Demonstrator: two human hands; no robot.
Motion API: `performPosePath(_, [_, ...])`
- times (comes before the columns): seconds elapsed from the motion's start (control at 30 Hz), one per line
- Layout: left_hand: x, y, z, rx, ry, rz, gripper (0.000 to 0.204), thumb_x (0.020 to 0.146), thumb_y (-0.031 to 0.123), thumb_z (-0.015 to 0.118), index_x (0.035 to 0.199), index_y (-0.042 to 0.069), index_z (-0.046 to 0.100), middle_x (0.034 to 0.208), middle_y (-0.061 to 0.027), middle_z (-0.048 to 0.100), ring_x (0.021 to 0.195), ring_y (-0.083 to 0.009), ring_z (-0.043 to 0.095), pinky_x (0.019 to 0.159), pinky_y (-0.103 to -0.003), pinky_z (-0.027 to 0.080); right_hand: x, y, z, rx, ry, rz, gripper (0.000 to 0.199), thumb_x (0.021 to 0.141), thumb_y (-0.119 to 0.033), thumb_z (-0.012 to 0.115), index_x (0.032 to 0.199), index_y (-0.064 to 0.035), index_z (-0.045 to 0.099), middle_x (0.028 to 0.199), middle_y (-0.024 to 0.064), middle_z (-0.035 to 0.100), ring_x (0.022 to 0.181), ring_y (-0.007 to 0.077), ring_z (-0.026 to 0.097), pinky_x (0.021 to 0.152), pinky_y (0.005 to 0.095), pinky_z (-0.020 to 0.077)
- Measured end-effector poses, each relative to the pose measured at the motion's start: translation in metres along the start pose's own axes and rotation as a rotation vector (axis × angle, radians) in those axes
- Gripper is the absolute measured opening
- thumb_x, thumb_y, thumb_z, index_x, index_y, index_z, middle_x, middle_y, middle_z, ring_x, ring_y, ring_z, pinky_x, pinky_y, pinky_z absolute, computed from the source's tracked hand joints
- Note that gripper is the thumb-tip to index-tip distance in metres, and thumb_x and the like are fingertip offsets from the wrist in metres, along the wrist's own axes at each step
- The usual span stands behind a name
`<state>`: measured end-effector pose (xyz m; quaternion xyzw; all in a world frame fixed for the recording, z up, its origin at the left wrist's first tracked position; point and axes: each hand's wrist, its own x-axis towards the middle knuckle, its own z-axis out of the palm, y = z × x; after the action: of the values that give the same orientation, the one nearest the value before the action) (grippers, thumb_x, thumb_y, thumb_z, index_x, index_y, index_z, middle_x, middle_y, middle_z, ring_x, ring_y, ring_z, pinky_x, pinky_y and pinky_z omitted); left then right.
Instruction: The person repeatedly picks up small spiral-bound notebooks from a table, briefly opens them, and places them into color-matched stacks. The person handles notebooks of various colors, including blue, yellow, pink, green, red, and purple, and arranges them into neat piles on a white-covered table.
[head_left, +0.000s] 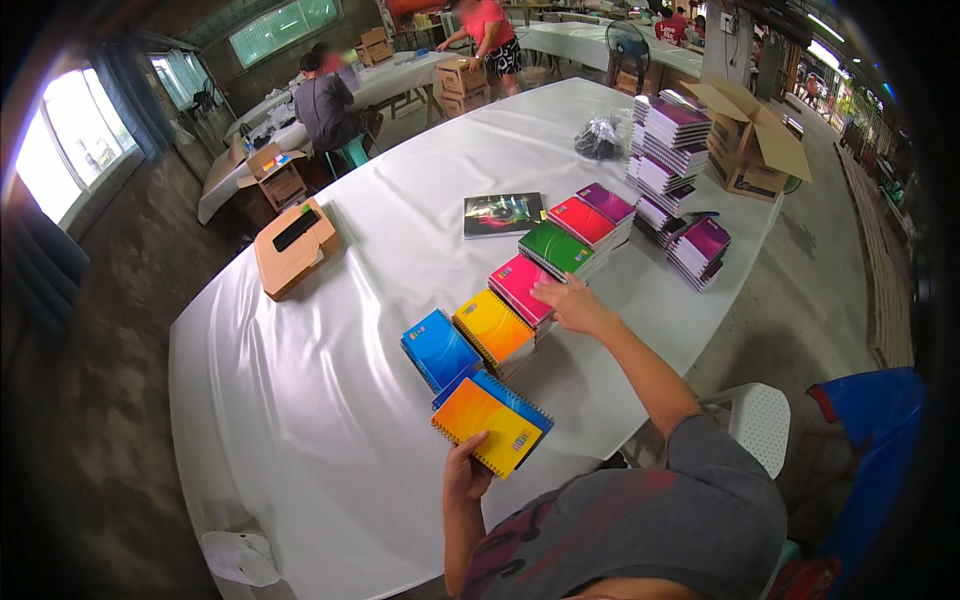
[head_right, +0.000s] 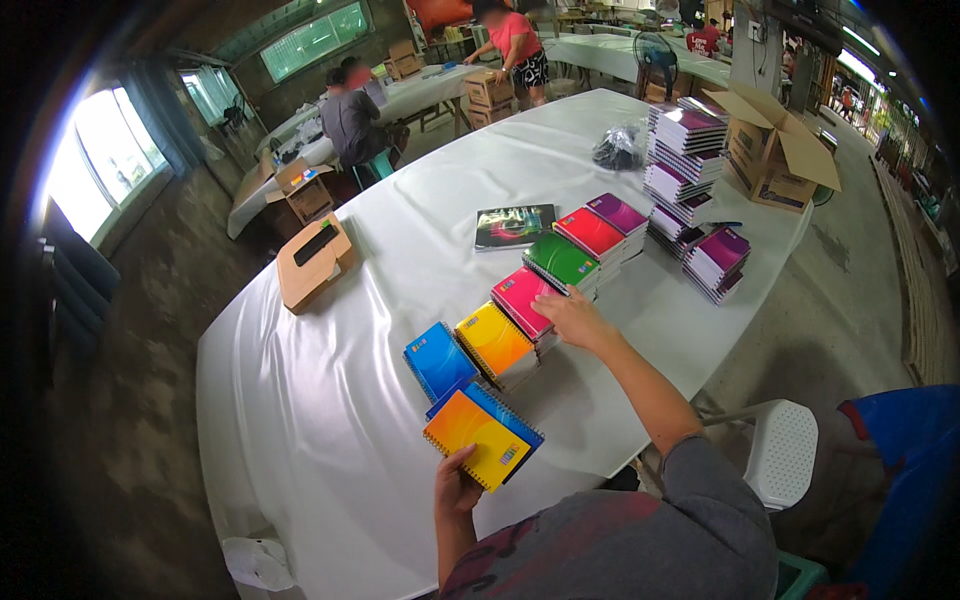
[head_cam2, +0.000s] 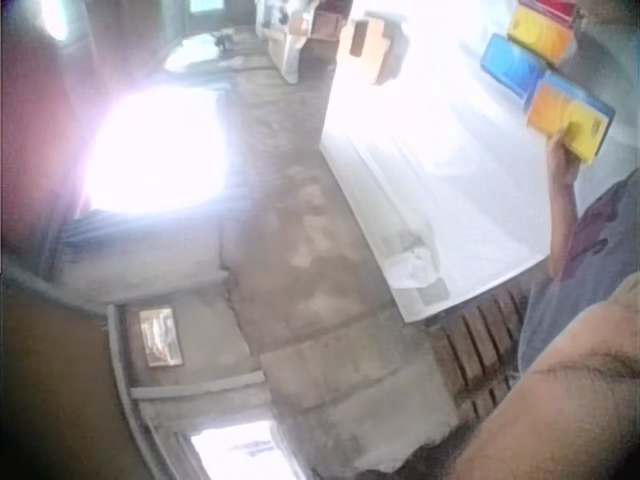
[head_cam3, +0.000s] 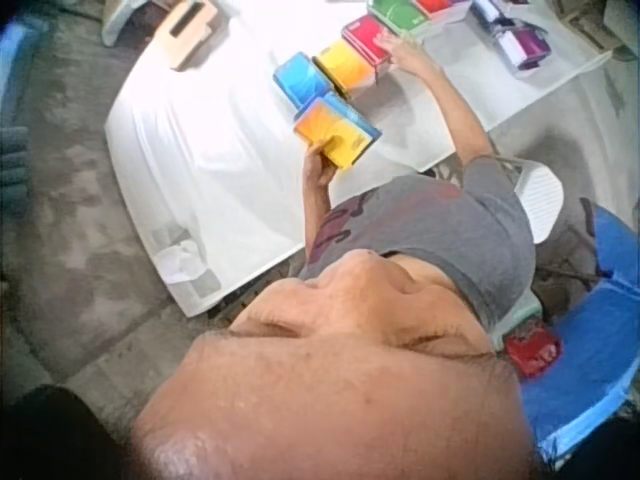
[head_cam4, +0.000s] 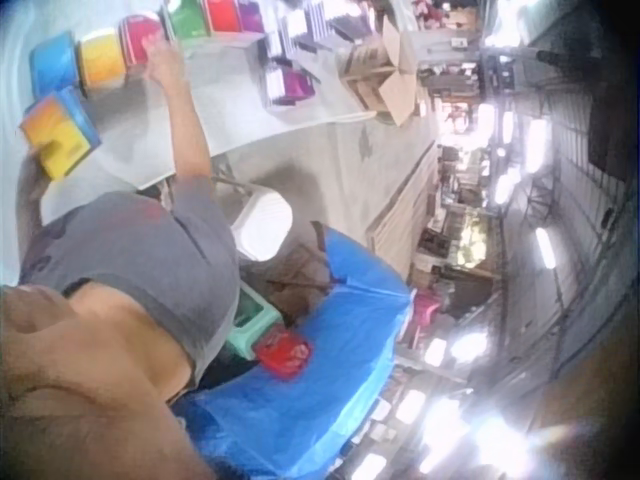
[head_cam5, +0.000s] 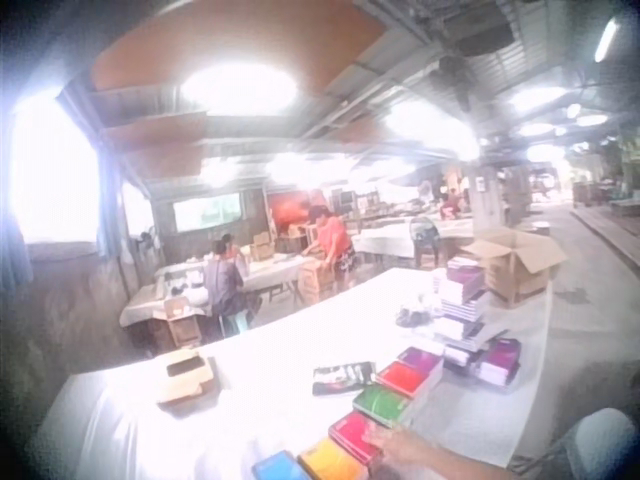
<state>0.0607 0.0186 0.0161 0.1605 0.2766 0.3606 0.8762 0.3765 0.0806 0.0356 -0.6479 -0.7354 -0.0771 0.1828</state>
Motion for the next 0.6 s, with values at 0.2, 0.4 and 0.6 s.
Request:
performPosePath(0.2, [0.014,-0.003,0.022,0.012,0.015,-0.029,0.04,0.082,0.015,0.058,0.118,0.003,0.045,0.109,-0.011,0.058,0.099,-0.0259,0.059,0.084,-0.041,0.049,-0.025,0.003,0.015,0.077,0.198,0.106,0.034,0.075,-0.003,0.061,0.108,-0.0127,0.062,0.109,-0.001,0.062,0.104,0.015,0.057,0.106,0.0459,0.0236])
performPosePath(0.4, [0.029,-0.01,0.033,-0.075,-0.106,-0.04,0.045,0.086,0.027,0.058,0.123,0.007,0.043,0.115,-0.0073,0.056,0.105,-0.0239,0.055,0.09,-0.042,0.044,-0.039,-0.069,-0.058,0.392,0.492,-0.281,0.029,0.074,-0.005,0.063,0.102,-0.0122,0.065,0.104,-0.0001,0.064,0.102,0.0186,0.059,0.1,0.0425,0.0337])
performPosePath(0.6, [0.038,-0.028,0.023,-0.026,-0.101,-0.064,0.044,0.083,0.022,0.06,0.121,0.005,0.044,0.109,-0.0093,0.057,0.098,-0.0227,0.058,0.083,-0.04,0.049,-0.073,-0.105,-0.062,0.505,-0.004,-0.62,0.029,0.074,-0.022,0.069,0.101,-0.0151,0.065,0.107,0.0014,0.063,0.104,0.0186,0.057,0.094,0.0379,0.0404])
